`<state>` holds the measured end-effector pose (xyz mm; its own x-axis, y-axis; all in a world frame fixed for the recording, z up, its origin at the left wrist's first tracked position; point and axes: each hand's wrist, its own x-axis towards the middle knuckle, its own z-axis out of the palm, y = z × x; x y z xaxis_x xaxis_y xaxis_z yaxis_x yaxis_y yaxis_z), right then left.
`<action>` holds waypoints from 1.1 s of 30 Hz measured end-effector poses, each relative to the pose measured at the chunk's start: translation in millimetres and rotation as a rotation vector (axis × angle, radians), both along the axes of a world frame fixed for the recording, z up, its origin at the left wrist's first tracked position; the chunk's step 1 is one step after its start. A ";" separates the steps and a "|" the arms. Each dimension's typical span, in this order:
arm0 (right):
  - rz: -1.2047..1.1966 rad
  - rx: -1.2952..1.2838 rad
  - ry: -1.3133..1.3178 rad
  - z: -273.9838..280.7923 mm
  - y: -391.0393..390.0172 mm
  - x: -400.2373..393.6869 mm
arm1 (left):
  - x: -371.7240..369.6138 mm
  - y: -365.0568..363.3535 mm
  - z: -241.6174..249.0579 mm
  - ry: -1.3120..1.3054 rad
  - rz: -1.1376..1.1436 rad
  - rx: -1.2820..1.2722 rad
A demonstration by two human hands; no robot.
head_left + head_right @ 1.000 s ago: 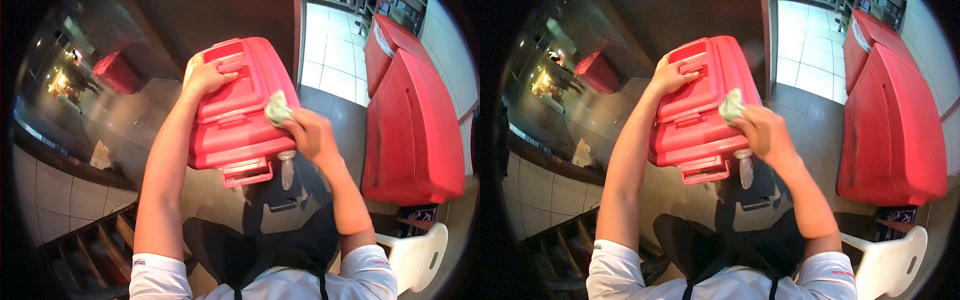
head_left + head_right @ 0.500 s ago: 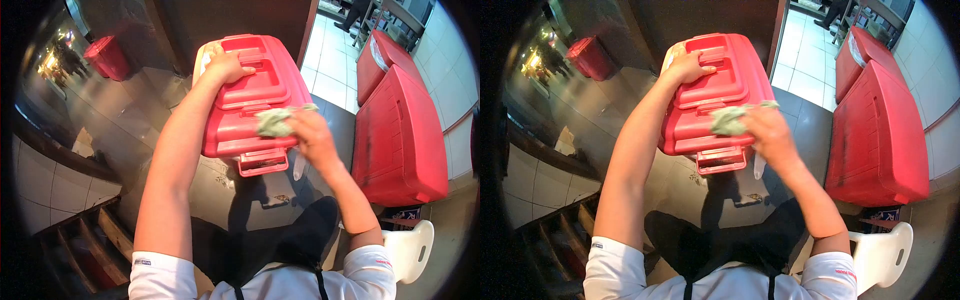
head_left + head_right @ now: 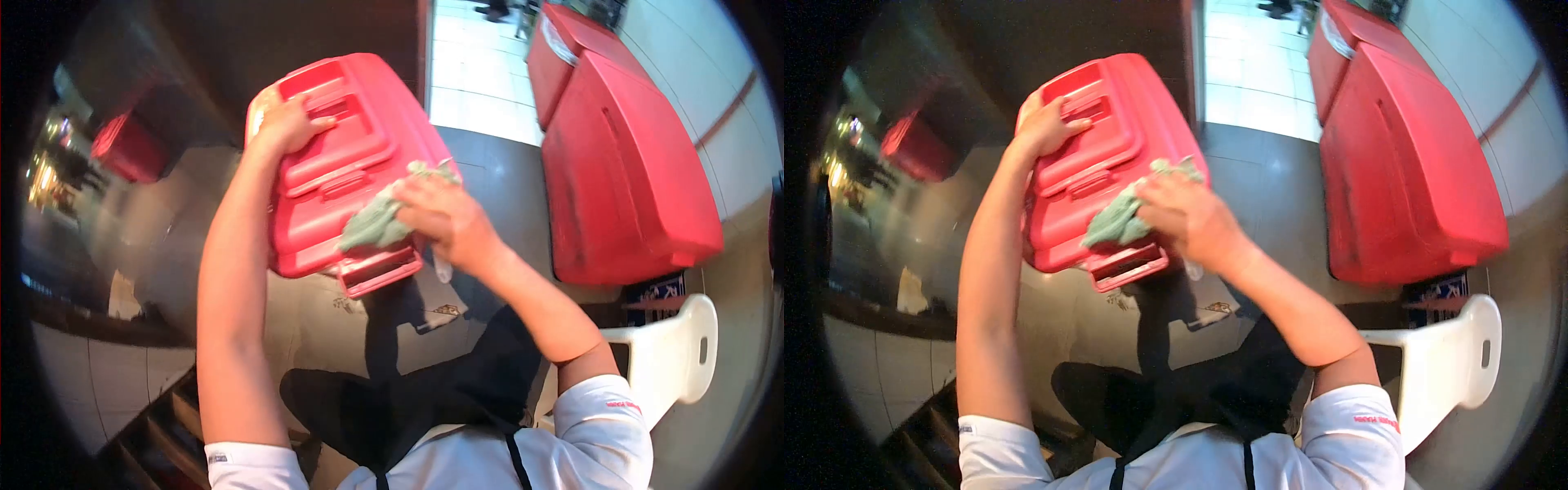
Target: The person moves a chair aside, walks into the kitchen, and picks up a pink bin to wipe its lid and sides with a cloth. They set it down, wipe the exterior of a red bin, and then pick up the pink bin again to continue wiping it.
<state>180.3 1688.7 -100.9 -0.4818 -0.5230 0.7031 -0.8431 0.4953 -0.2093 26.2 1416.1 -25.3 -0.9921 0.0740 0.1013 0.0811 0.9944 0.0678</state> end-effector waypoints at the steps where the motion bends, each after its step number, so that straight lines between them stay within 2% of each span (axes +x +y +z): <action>1: -0.042 -0.027 0.078 -5.0 21.3 -12.6 | -7.9 -3.7 -8.5 0.063 -0.020 -0.082; 2: -0.204 -0.102 -0.110 -6.6 42.1 -25.5 | -11.4 -8.5 -21.4 0.206 -0.010 -0.129; 3: -0.367 -0.182 -0.292 -7.0 59.8 -37.6 | -9.0 -4.2 -9.5 0.056 -0.008 -0.027; 4: -0.525 -0.279 -0.470 -7.9 71.7 -40.3 | -10.9 -5.7 -9.8 0.067 -0.037 -0.001; 6: -0.321 -0.648 -0.325 -10.1 63.9 -43.3 | -8.7 -4.6 -10.6 0.125 -0.038 0.021; 7: -0.105 -0.598 -0.332 -15.0 52.9 -41.6 | -6.3 -3.8 -8.9 0.100 -0.021 0.084; 9: -0.017 -0.604 -0.158 -30.2 18.2 -33.7 | -16.2 -13.0 -16.5 0.079 -0.045 0.095; 10: -0.139 -0.640 0.030 -38.1 3.4 -28.7 | -15.4 -13.3 -14.6 0.057 -0.043 0.106; 12: -0.158 -0.858 -0.021 -58.1 -0.4 -22.1 | -14.5 -12.6 -13.6 0.058 -0.078 0.137; 14: -0.189 -1.131 -0.228 -75.3 1.1 -27.0 | -11.7 -11.1 -11.5 0.079 -0.097 0.117; 16: -0.240 -1.425 -0.620 -94.4 7.6 -31.3 | -19.8 -21.5 -17.5 0.073 -0.118 0.114; 17: -0.247 -1.323 -0.764 -106.8 15.8 -30.3 | -19.2 -17.0 -14.6 0.040 -0.073 0.084; 19: -0.169 -1.277 -0.684 -143.6 -13.6 -41.6 | -27.5 -30.0 -19.6 0.040 -0.075 0.049; 21: -0.246 -1.277 -0.694 -195.9 -43.3 -42.1 | -30.7 -35.3 -18.3 0.009 -0.078 0.044; 23: -0.278 -1.286 -0.988 -247.4 -35.8 -57.6 | -29.5 -33.6 -15.3 -0.022 -0.080 0.096; 24: -0.385 -1.181 -1.100 -299.8 -38.2 -65.8 | -30.9 -39.0 -16.4 -0.022 -0.084 0.088; 25: -0.463 -1.104 -1.158 -309.8 -26.2 -59.2 | -36.5 -48.6 -19.6 -0.019 -0.093 0.087; 28: -0.465 -1.262 -1.411 -368.3 -32.2 -59.7 | -38.5 -55.5 -21.1 0.021 -0.107 0.096; 29: -0.397 -1.327 -1.278 -334.7 -34.8 -51.5 | -37.7 -58.3 -21.6 0.031 -0.109 0.096; 30: -0.332 -1.383 -1.143 -274.9 -28.9 -39.1 | -37.5 -60.9 -20.1 0.021 -0.140 0.092; 31: -0.170 -1.348 -1.104 -232.3 -21.7 -25.5 | -36.9 -62.4 -16.2 0.004 -0.171 0.090; 33: 0.012 -1.320 -0.926 -196.0 -14.9 -13.6 | -33.0 -64.2 -14.6 -0.050 -0.160 0.134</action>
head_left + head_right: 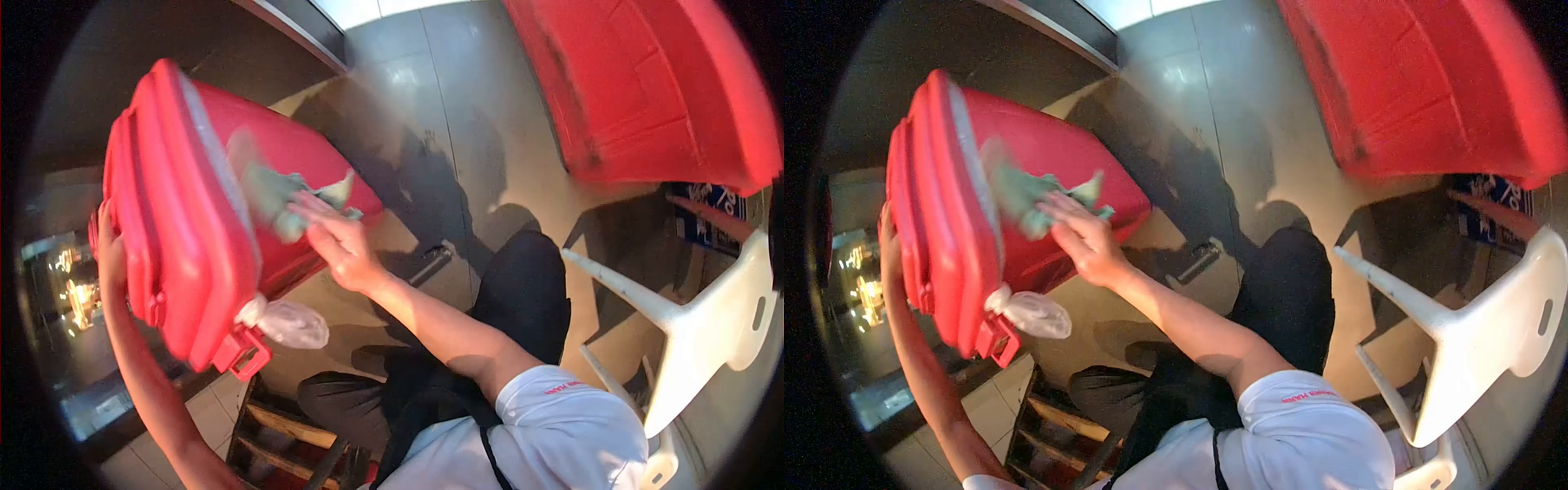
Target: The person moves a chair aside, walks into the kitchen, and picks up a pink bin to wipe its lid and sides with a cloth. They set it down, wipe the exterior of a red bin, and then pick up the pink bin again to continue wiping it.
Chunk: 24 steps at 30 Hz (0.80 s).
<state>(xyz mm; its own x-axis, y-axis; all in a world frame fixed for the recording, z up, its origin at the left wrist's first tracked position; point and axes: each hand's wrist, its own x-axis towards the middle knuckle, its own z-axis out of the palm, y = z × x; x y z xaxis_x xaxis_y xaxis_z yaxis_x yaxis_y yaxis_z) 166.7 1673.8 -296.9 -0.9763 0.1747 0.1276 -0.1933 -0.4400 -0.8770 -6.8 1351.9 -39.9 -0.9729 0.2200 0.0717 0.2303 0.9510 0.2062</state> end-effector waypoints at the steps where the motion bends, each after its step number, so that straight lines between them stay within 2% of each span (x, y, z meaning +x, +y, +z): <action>1: -0.062 0.022 0.134 -0.6 2.6 -9.0 | -0.5 1.5 1.0 -0.017 0.043 0.048; 2: 0.013 0.036 0.153 -26.7 3.6 -19.5 | -0.3 11.2 2.1 -0.092 0.061 0.197; 4: 0.068 0.072 -0.355 -97.6 -16.1 -27.7 | 2.5 13.5 1.4 -0.201 0.170 0.436; 5: -0.101 0.255 -0.317 -139.8 -17.9 -31.0 | 3.8 14.4 3.2 -0.248 0.231 0.574; 6: -0.179 0.234 -0.356 -174.5 -16.9 -33.4 | 2.1 14.1 5.1 -0.208 0.169 0.433; 7: -0.078 0.424 -0.552 -208.1 -12.0 -34.0 | 0.9 13.3 5.4 -0.168 0.106 0.294; 8: -0.012 0.320 -0.664 -206.7 -3.6 -35.6 | -2.6 3.9 4.1 -0.119 0.077 0.246; 9: 0.057 0.236 -0.593 -187.4 -1.0 -43.2 | -5.3 0.4 2.5 -0.141 0.052 0.311; 11: 0.216 0.076 -0.457 -117.7 7.2 -45.9 | -8.8 -15.2 2.8 -0.123 0.037 0.279; 13: 0.215 0.091 0.091 -30.8 14.2 -51.6 | -8.2 -19.7 5.5 -0.128 0.068 0.317; 14: 0.025 0.106 0.318 8.4 15.4 -67.1 | -6.2 -15.7 6.3 -0.141 0.094 0.351; 15: -0.064 0.113 0.407 18.2 8.7 -89.9 | -3.8 -10.4 5.6 -0.151 0.120 0.390; 16: -0.158 0.125 0.492 27.8 1.9 -112.6 | -2.1 -3.7 4.4 -0.152 0.144 0.433; 17: -0.150 0.129 0.440 19.2 -8.1 -137.2 | -0.3 5.4 3.4 -0.168 0.164 0.493; 18: -0.106 0.146 0.300 -14.6 -25.3 -173.6 | 1.4 14.4 2.3 -0.182 0.184 0.553; 19: -0.018 0.390 0.143 -79.4 -33.3 -199.4 | 5.8 27.2 1.9 -0.213 0.202 0.629; 20: 0.093 0.660 0.016 -141.5 -40.4 -224.6 | 8.4 27.8 3.7 -0.197 0.185 0.570; 21: 0.207 0.114 -0.245 -211.7 -46.3 -221.6 | 10.8 28.4 5.8 -0.181 0.169 0.512; 22: 0.023 0.424 -0.062 -221.6 -26.9 -178.2 | 9.8 20.9 4.3 -0.114 0.119 0.323; 23: 0.135 0.562 -0.359 -235.9 -21.7 -149.5 | 7.0 17.3 5.6 -0.045 0.067 0.140; 24: 0.114 0.452 -0.438 -232.5 -17.9 -110.5 | 9.8 19.4 5.5 0.000 0.062 0.063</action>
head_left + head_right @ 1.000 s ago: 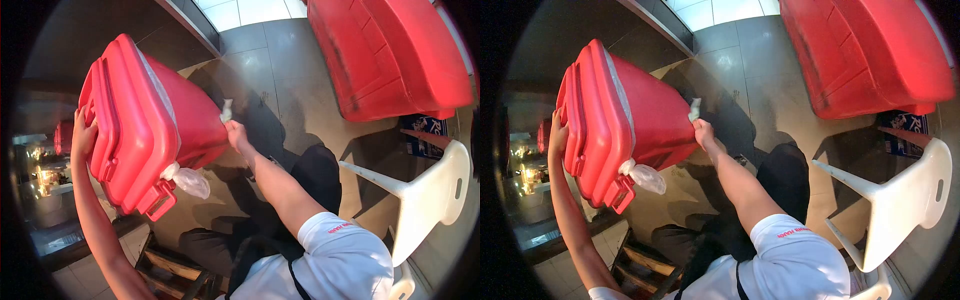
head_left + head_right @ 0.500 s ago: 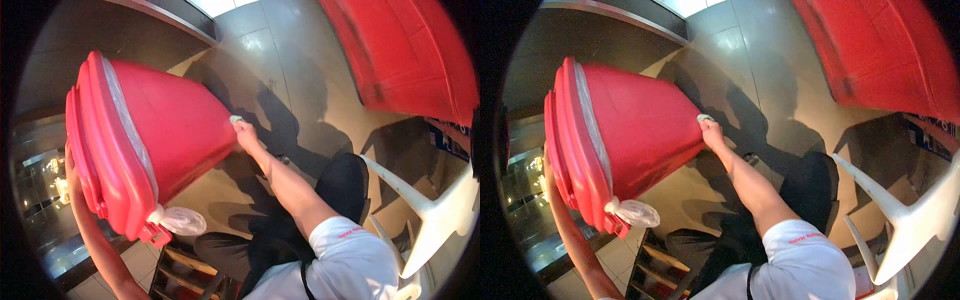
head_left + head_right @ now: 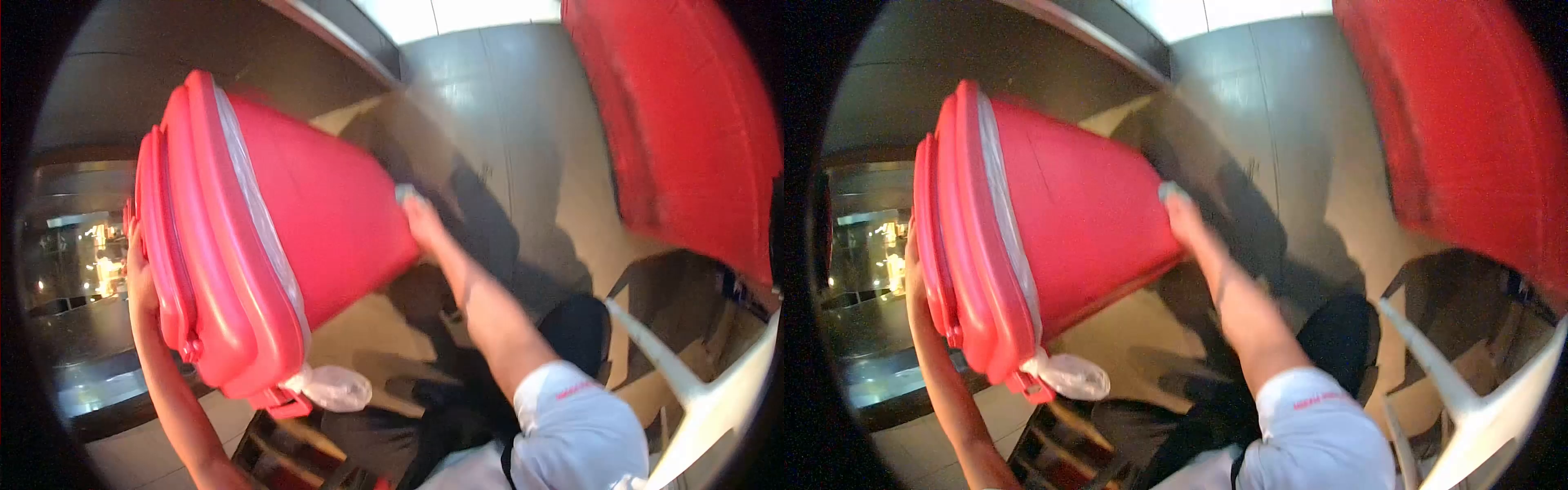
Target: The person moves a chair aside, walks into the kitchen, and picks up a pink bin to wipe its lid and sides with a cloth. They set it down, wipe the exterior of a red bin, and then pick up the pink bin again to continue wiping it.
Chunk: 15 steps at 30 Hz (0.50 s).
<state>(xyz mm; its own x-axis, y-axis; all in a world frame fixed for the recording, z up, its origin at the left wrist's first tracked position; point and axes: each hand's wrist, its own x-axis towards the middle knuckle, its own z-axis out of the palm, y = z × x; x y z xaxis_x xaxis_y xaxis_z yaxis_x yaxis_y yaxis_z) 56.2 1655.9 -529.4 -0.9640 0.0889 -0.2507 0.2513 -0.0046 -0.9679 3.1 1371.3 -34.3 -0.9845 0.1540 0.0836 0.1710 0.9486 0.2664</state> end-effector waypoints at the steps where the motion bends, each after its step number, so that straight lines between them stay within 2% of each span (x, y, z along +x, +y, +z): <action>1: 0.004 -0.032 0.033 20.3 8.0 36.1 | 2.8 -1.2 -7.1 0.078 0.151 0.003; 2: -0.016 -0.279 -0.074 65.7 16.4 61.2 | 4.4 -0.5 -6.6 0.062 0.144 -0.007; 3: 0.027 -0.217 -0.043 134.3 31.1 79.5 | 4.9 1.3 -3.7 0.047 0.138 -0.023; 5: 0.216 -0.371 0.240 191.4 31.0 76.6 | 5.1 4.5 -2.6 0.015 0.159 -0.024; 7: 0.220 -0.291 0.768 241.9 30.7 27.3 | 7.1 2.1 -4.8 0.043 0.176 0.021; 9: 0.145 -0.458 0.782 247.0 10.0 -27.7 | 5.8 1.1 -1.0 0.045 0.186 -0.006; 10: 0.125 -0.440 0.764 233.5 0.4 -57.9 | 6.6 -0.8 -1.9 0.048 0.193 0.008; 12: 0.124 -0.297 0.573 153.7 -21.5 -105.6 | 8.7 4.0 -1.2 0.045 0.208 -0.012; 15: 0.057 -0.346 0.263 56.2 -18.9 -66.1 | 7.7 13.3 3.3 0.013 0.147 0.006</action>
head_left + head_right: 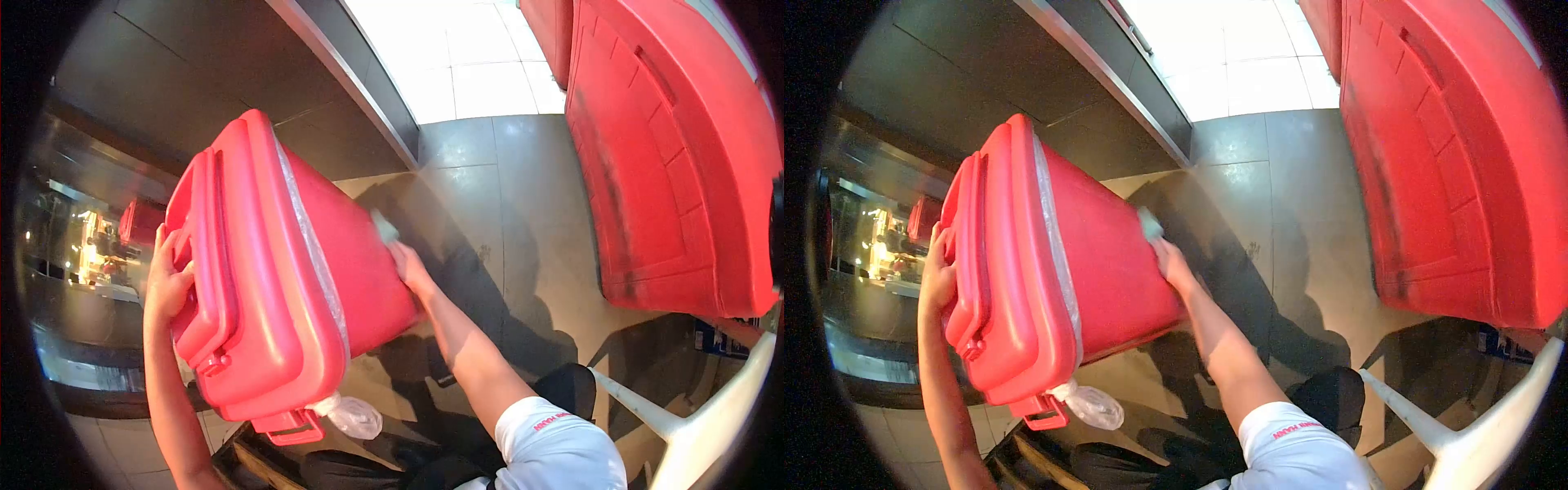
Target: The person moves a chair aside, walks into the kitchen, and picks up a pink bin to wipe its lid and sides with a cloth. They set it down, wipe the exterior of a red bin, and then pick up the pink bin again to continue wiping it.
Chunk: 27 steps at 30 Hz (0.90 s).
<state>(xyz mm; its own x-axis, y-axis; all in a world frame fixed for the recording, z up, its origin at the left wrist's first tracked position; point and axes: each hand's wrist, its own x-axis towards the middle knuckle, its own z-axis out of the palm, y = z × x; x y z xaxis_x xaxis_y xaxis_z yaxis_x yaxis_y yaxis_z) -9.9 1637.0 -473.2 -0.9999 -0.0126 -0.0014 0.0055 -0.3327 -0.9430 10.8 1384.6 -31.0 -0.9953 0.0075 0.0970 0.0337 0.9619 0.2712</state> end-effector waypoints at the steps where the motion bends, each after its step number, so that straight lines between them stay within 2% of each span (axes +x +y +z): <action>1: 0.027 -0.012 -0.140 -40.3 -2.6 27.5 | 1.7 4.0 3.5 -0.009 0.007 -0.019; 2: 0.054 -0.018 -0.278 -65.7 -6.2 53.5 | 1.3 1.9 2.9 0.006 0.004 -0.059; 3: 0.003 0.001 -0.295 -45.1 -4.2 86.1 | 0.2 -0.1 1.3 0.016 0.013 -0.056; 4: -0.046 0.018 -0.318 -1.1 6.9 120.4 | 0.6 -0.9 0.8 0.020 0.024 -0.054; 6: -0.011 -0.003 -0.406 141.8 30.3 156.8 | 1.4 6.8 5.9 0.019 0.035 -0.084; 7: -0.032 0.090 -0.027 168.3 36.6 152.9 | 3.2 8.7 6.3 0.011 0.042 -0.098; 10: -0.045 0.042 0.653 193.0 31.4 91.1 | 0.6 2.3 2.4 0.029 0.014 -0.108; 11: 0.072 0.168 0.451 191.7 30.1 61.1 | 1.2 5.0 3.5 0.041 -0.025 -0.089; 12: -0.145 0.285 0.533 158.0 2.8 11.5 | 4.5 9.1 4.3 0.060 -0.010 -0.047; 13: -0.010 0.396 0.240 176.9 15.4 -14.1 | 4.7 13.9 7.9 0.024 -0.006 -0.025; 14: -0.229 0.426 0.464 186.9 18.3 -26.1 | 6.0 15.9 11.2 -0.011 -0.007 -0.001; 15: -0.243 0.587 0.315 192.7 27.1 -38.7 | 4.9 10.8 6.0 0.030 -0.002 -0.072; 16: -0.096 -0.045 0.014 241.3 38.4 -22.1 | 2.4 6.1 3.1 0.076 0.005 -0.141; 18: 0.104 -0.342 -0.020 301.2 55.7 -4.4 | 6.0 9.4 7.4 0.049 0.021 -0.110; 21: -0.205 0.645 0.295 346.7 37.1 14.5 | 10.9 18.4 14.6 0.021 -0.023 -0.072; 24: 0.191 0.228 0.021 340.1 20.9 -0.1 | 11.3 12.4 9.2 0.070 -0.030 -0.148; 25: 0.207 0.064 -0.028 341.5 21.8 9.2 | 12.7 14.1 7.8 0.103 0.006 -0.205; 27: 0.235 -0.116 -0.045 347.8 23.6 29.1 | 13.0 10.4 10.2 0.059 -0.033 -0.161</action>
<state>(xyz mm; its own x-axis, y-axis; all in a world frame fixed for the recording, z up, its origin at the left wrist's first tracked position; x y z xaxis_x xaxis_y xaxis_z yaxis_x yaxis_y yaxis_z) 19.2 1660.6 -125.4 -0.9685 -0.2470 -0.0306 0.1362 -0.4232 -0.8957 23.8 1395.0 -20.8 -0.9868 0.0600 0.1503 0.0771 0.9909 0.1105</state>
